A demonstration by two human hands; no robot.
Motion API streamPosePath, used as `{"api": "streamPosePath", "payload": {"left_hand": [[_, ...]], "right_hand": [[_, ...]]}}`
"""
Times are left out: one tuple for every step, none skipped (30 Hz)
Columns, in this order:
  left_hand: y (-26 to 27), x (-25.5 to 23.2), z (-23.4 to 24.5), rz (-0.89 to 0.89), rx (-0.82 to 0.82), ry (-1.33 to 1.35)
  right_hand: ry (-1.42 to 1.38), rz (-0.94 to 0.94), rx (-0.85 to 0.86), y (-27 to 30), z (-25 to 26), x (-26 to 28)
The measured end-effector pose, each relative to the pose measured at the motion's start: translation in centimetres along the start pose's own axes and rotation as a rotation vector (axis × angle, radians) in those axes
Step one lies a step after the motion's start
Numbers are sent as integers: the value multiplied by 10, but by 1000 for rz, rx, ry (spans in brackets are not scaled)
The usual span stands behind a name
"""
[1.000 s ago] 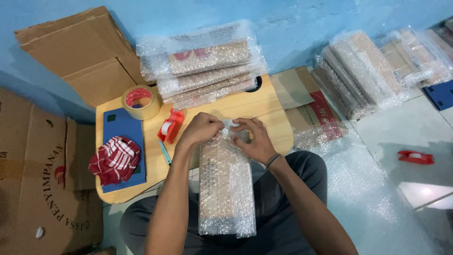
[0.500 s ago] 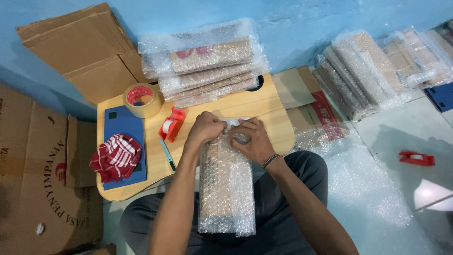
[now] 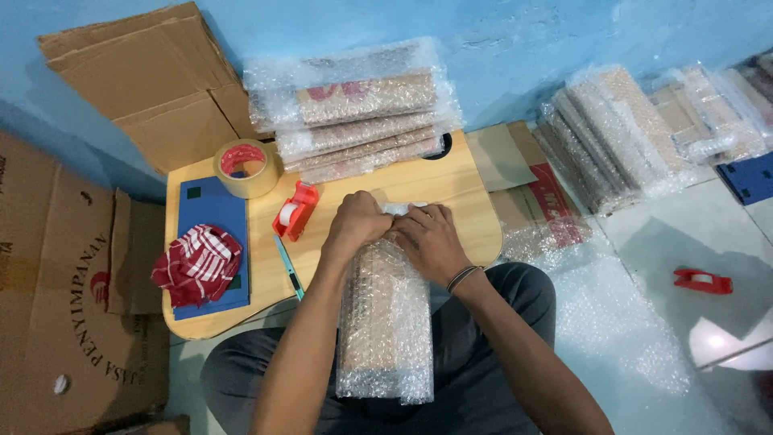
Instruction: Wrapping rectangular items in bubble wrap and securing them with adhesive tape for shipping.
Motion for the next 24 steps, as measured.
{"api": "streamPosePath", "payload": {"left_hand": [[-4, 0, -3, -20, -2, -38], [-6, 2, -3, -20, -2, -37], [-7, 5, -4, -7, -6, -36], [-8, 7, -4, 7, -9, -34], [-3, 4, 1, 8, -11, -34], [3, 1, 8, 6, -27, -14], [8, -1, 15, 4, -44, 6], [8, 1, 15, 7, -47, 7], [8, 2, 15, -2, -53, 17], [8, 2, 15, -11, -60, 26], [8, 3, 14, -11, -59, 29], [8, 3, 14, -17, -71, 60], [9, 3, 15, -21, -86, 90], [7, 6, 12, -20, -87, 92], [5, 9, 10, -13, -80, 84], [2, 13, 7, -5, -73, 77], [6, 11, 9, -5, -75, 78], [9, 8, 10, -20, -74, 78], [13, 6, 11, -34, -72, 78], [22, 3, 16, -32, -73, 80], [31, -4, 22, -81, -92, 30], [40, -12, 27, -129, -111, -20], [45, -14, 29, -128, -110, -18], [51, -23, 29, -249, -80, -123]], "right_hand": [[11, 7, 9, 0, -2, -1], [12, 7, 9, -1, -2, -1], [11, -10, 26, -1, -3, -2], [9, -27, 42, -1, -4, -3], [8, -25, 43, -1, -3, -1], [19, -38, 50, -2, -1, -1], [29, -50, 57, -3, -1, 0], [27, -47, 58, -2, -1, 2], [22, -69, 65, 0, -1, 3], [16, -91, 72, 1, -1, 3], [19, -91, 73, 2, -1, 4], [15, -97, 78, 2, -1, 5], [10, -101, 82, 3, -1, 6], [11, -99, 83, 4, 1, 7], [23, -92, 85, 4, 3, 8], [35, -85, 87, 4, 4, 9], [35, -83, 87, 4, 6, 12], [43, -76, 77, 5, 8, 15], [50, -69, 67, 6, 10, 19], [50, -67, 69, 9, 9, 18], [47, -43, 66, 10, 9, 17], [44, -19, 63, 11, 9, 17], [44, -18, 65, 12, 8, 16], [53, -20, 70, 13, 7, 16]]}}
Point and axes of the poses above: each hand's wrist, its own y-axis away from the middle knuckle, its own z-axis out of the back of the hand, x = y × z, the point moved 6 cm from there along -y, towards the middle knuckle, and after that the axes turned 6 degrees about -x, right-handed, at the moved point
